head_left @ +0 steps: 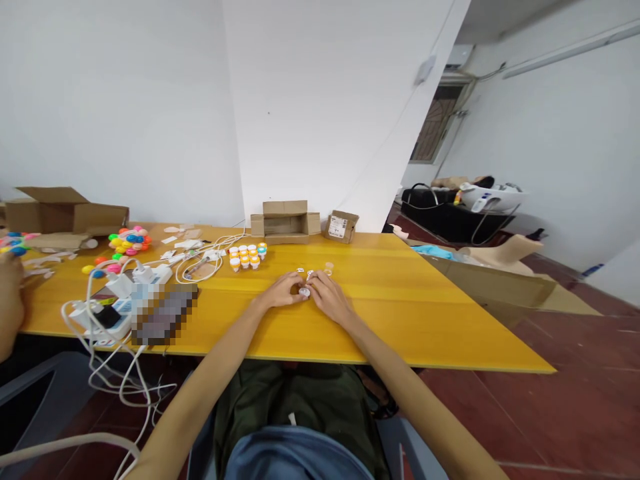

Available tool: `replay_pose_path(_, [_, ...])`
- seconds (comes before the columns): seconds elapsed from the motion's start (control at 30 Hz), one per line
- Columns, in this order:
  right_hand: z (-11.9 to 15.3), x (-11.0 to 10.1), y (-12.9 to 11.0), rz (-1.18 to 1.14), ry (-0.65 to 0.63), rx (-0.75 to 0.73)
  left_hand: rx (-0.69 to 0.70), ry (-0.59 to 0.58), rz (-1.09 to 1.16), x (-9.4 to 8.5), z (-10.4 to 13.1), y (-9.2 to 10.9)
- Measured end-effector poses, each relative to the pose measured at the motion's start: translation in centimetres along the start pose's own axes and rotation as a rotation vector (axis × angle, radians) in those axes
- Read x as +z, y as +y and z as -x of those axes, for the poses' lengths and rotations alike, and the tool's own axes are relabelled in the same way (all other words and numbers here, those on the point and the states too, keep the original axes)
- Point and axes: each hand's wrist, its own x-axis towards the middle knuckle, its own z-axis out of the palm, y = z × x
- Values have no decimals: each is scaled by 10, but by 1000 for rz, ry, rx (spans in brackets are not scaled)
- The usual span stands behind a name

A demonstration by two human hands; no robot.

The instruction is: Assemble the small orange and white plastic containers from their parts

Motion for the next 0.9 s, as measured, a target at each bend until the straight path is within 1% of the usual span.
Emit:
replay_pose_path(0.27, [0,0,2,-33,-46,10,9,9,22,1,0,-2])
replay_pose_path(0.63, [-3,-1,0,-95,-107,26,3,3,7,-1,1,1])
replay_pose_path(0.9, [-5,-1,2,-170,-158,77,-1,-10,-13,0,1,1])
